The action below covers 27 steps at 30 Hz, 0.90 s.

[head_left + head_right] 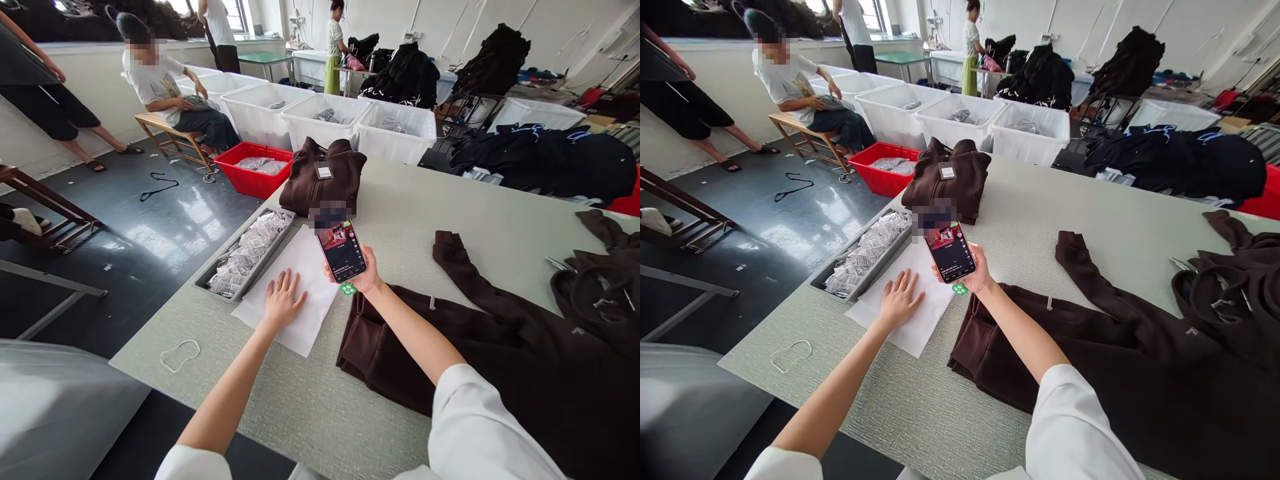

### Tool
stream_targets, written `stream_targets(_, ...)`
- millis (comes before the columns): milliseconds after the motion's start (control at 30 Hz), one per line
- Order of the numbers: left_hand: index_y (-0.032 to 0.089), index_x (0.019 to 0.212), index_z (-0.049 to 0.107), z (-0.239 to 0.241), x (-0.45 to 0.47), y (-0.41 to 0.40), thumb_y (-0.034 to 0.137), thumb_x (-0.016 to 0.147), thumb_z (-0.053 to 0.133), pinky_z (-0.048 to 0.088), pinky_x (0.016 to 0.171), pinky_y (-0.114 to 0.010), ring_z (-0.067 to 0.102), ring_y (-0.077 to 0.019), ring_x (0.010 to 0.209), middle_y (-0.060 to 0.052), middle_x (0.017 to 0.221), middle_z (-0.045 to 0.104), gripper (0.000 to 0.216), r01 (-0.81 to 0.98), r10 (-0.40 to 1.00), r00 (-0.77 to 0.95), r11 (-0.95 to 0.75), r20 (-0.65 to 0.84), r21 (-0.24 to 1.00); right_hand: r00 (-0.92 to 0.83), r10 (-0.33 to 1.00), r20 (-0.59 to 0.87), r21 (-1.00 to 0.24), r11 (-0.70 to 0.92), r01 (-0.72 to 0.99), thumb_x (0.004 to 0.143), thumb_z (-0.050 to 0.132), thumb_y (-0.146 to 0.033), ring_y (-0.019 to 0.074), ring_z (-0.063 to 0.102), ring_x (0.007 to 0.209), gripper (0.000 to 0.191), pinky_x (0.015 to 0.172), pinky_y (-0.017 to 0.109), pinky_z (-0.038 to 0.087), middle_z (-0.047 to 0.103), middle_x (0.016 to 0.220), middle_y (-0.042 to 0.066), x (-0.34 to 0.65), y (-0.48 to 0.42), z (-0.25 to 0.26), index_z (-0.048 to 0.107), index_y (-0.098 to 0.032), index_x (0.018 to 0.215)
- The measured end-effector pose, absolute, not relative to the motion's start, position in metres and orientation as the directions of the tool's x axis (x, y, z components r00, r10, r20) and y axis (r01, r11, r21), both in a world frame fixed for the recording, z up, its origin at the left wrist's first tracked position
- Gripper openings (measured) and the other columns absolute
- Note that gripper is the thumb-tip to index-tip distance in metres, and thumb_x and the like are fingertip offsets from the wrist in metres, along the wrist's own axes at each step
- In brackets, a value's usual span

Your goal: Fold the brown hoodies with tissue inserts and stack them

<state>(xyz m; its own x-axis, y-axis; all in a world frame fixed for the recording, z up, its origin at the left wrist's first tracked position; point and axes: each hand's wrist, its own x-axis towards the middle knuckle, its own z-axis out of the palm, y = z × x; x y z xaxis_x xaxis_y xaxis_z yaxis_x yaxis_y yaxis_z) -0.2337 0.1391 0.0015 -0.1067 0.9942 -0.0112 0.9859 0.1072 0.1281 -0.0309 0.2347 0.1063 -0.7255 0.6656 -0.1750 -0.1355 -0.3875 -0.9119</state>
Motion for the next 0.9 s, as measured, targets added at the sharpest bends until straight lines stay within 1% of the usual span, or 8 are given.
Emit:
stream_targets(233,0.018,0.143,0.027,-0.001,-0.231,0.130,0.052,0.091,0.026,0.016,0.111,-0.048,0.015,-0.0253,0.138,-0.009,0.151,0.017,0.062,0.989,0.996,-0.090,0.088,0.006,0.122,-0.720,0.680,-0.142,-0.938,-0.325,-0.121,0.083,0.000,-0.066,0.0250,0.061,0.088,0.083,0.076,0.045,0.051,0.064,0.094,0.016,-0.039,0.238,0.099,0.051,-0.009,0.116)
stream_targets(367,0.018,0.143,0.028,0.001,-0.229,0.130,0.050,0.091,0.028,0.016,0.111,-0.047,0.015,-0.0246,0.138,-0.008,0.151,0.017,0.061,0.990,0.996,-0.090,0.091,-0.008,0.112,-0.592,0.802,-0.083,-0.992,-0.008,0.128,0.088,0.022,-0.056,0.0213,0.061,0.092,0.061,0.081,0.037,0.049,0.065,0.100,0.011,-0.058,0.248,0.083,0.052,-0.014,0.120)
stream_targets(400,0.018,0.143,0.028,0.002,-0.229,0.129,0.050,0.091,0.029,0.016,0.111,-0.047,0.015,-0.0244,0.138,-0.008,0.151,0.018,0.061,0.990,0.996,-0.093,0.094,-0.015,0.108,-0.556,0.828,-0.067,-0.953,0.111,0.281,0.089,0.026,-0.052,0.0202,0.060,0.095,0.055,0.084,0.035,0.048,0.064,0.104,0.009,-0.062,0.249,0.078,0.051,-0.015,0.122)
stream_targets(467,0.017,0.142,0.030,0.003,-0.227,0.128,0.048,0.090,0.030,0.018,0.110,-0.047,0.016,-0.0247,0.138,-0.009,0.150,0.020,0.061,0.989,0.994,-0.103,0.105,-0.019,0.102,-0.508,0.860,-0.052,-0.750,0.303,0.589,0.089,0.032,-0.048,0.0205,0.056,0.104,0.050,0.089,0.035,0.045,0.061,0.112,0.008,-0.068,0.249,0.068,0.050,-0.019,0.126)
stream_targets(533,0.015,0.140,0.033,0.002,-0.226,0.126,0.048,0.090,0.029,0.019,0.110,-0.048,0.018,-0.0258,0.137,-0.011,0.149,0.023,0.061,0.988,0.993,-0.115,0.114,0.006,0.105,-0.472,0.878,-0.073,-0.525,0.369,0.767,0.086,0.041,-0.051,0.0251,0.051,0.111,0.049,0.092,0.040,0.042,0.059,0.117,0.008,-0.071,0.247,0.061,0.052,-0.023,0.124)
stream_targets(667,0.012,0.132,0.043,-0.003,-0.231,0.129,0.051,0.087,0.024,0.025,0.107,-0.049,0.029,-0.0287,0.133,-0.015,0.144,0.034,0.063,0.981,0.990,-0.114,0.099,0.083,0.166,-0.376,0.923,-0.078,-0.393,0.318,0.863,0.071,0.063,-0.050,0.0268,0.045,0.118,0.051,0.093,0.042,0.040,0.051,0.128,0.005,-0.068,0.240,0.055,0.057,-0.030,0.117)
stream_targets(767,0.014,0.127,0.047,-0.003,-0.236,0.130,0.054,0.085,0.025,0.029,0.105,-0.049,0.036,-0.0311,0.128,-0.015,0.140,0.039,0.063,0.964,0.986,-0.139,0.113,0.093,0.242,-0.427,0.903,-0.039,-0.266,0.403,0.876,0.080,0.052,-0.050,0.0223,0.047,0.115,0.045,0.091,0.037,0.042,0.052,0.127,0.004,-0.049,0.227,0.062,0.055,-0.029,0.119)
stream_targets(900,0.032,0.121,0.047,0.011,-0.232,0.122,0.053,0.080,0.031,0.035,0.102,-0.054,0.040,-0.0313,0.125,-0.001,0.139,0.042,0.049,0.918,0.963,-0.238,0.180,0.126,0.354,-0.586,0.773,0.242,-0.103,0.621,0.777,0.090,0.033,-0.031,0.0118,0.036,0.124,0.034,0.101,0.028,0.035,0.047,0.132,-0.004,0.033,0.201,0.090,0.056,-0.030,0.115)
